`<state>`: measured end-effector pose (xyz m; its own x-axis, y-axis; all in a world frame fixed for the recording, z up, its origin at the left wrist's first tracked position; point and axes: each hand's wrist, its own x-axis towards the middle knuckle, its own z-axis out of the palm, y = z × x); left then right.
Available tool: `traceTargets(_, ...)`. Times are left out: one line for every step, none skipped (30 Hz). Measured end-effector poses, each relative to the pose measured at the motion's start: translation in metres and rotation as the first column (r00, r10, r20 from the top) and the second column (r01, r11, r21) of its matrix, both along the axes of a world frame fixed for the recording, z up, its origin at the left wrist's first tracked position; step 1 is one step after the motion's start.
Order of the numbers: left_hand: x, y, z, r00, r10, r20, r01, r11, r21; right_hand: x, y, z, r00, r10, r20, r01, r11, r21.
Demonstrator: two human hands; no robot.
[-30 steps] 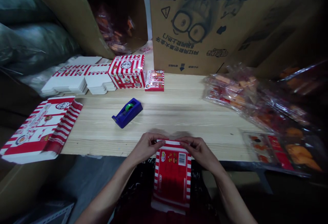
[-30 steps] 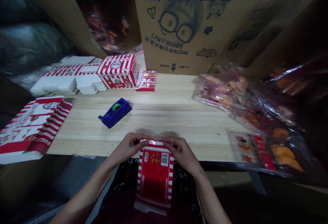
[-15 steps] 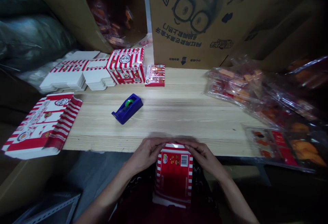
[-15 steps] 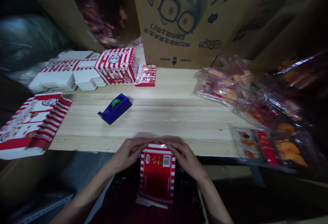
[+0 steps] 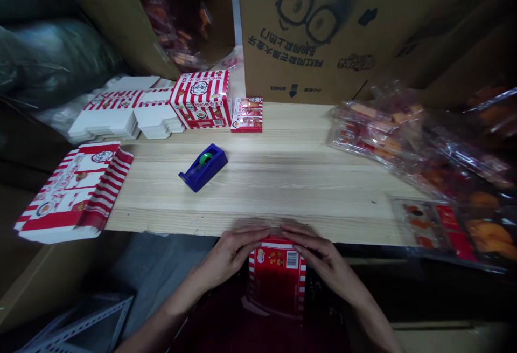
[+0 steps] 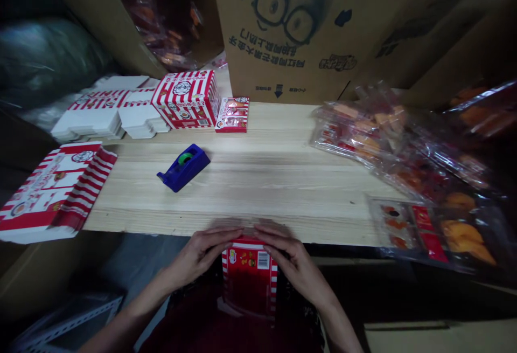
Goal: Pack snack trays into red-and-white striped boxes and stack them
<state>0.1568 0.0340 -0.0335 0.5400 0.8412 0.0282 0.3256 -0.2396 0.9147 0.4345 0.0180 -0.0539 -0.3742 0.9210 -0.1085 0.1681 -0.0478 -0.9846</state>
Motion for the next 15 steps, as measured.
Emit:
traceTargets(-0.001, -0.004, -0.001, 0.999, 0.031, 0.011, -0.031, 0.999, 0.036, -0.004, -0.002, 0.002, 0.998, -0.05, -0.039, 0.049, 0.999, -0.023)
traceTargets(-0.002, -0.008, 0.0, 0.998, 0.052, 0.019, -0.053, 0.995, 0.087, -0.007, -0.004, 0.005, 0.99, -0.111, -0.082, 0.106, 0.993, -0.059)
traceTargets(-0.003, -0.011, 0.003, 0.998, 0.065, 0.024, -0.068, 0.986, 0.151, -0.012, -0.006, 0.01, 0.977, -0.173, -0.122, 0.16, 0.981, -0.107)
traceTargets(-0.004, -0.014, 0.007, 0.998, 0.066, 0.022, -0.069, 0.974, 0.218, -0.016, -0.006, 0.016, 0.962, -0.226, -0.151, 0.202, 0.966, -0.161)
traceTargets(-0.006, -0.015, 0.012, 0.998, 0.055, 0.013, -0.056, 0.959, 0.276, -0.019, -0.006, 0.022, 0.951, -0.26, -0.165, 0.223, 0.951, -0.214)
traceTargets(-0.007, -0.016, 0.017, 0.999, 0.039, -0.002, -0.036, 0.946, 0.322, -0.022, -0.006, 0.028, 0.946, -0.275, -0.17, 0.226, 0.939, -0.259)
traceTargets(-0.007, -0.017, 0.022, 1.0, 0.023, -0.021, -0.014, 0.935, 0.354, -0.024, -0.005, 0.033, 0.946, -0.277, -0.167, 0.222, 0.932, -0.285)
traceTargets(-0.008, -0.018, 0.026, 0.999, 0.009, -0.041, 0.007, 0.926, 0.377, -0.026, -0.003, 0.038, 0.949, -0.274, -0.155, 0.221, 0.931, -0.292)
traceTargets(-0.008, -0.018, 0.029, 0.998, -0.001, -0.058, 0.024, 0.921, 0.389, -0.026, -0.001, 0.041, 0.95, -0.274, -0.147, 0.224, 0.93, -0.291)
traceTargets(-0.008, -0.019, 0.03, 0.997, -0.009, -0.071, 0.036, 0.916, 0.399, -0.026, 0.0, 0.043, 0.952, -0.267, -0.151, 0.213, 0.929, -0.303)
traceTargets(-0.007, -0.02, 0.031, 0.997, -0.01, -0.077, 0.041, 0.911, 0.41, -0.025, 0.001, 0.043, 0.952, -0.252, -0.171, 0.184, 0.923, -0.338)
traceTargets(-0.007, -0.021, 0.032, 0.997, -0.01, -0.079, 0.042, 0.906, 0.421, -0.024, 0.002, 0.042, 0.949, -0.236, -0.21, 0.139, 0.908, -0.394)
traceTargets(-0.007, -0.022, 0.032, 0.997, -0.011, -0.078, 0.044, 0.902, 0.43, -0.022, 0.002, 0.04, 0.938, -0.224, -0.265, 0.08, 0.883, -0.463)
traceTargets(-0.007, -0.024, 0.032, 0.997, -0.009, -0.077, 0.041, 0.9, 0.434, -0.02, 0.002, 0.037, 0.918, -0.223, -0.328, 0.016, 0.847, -0.531)
traceTargets(-0.007, -0.025, 0.031, 0.997, -0.011, -0.071, 0.041, 0.898, 0.438, -0.019, 0.001, 0.034, 0.89, -0.235, -0.391, -0.044, 0.809, -0.586)
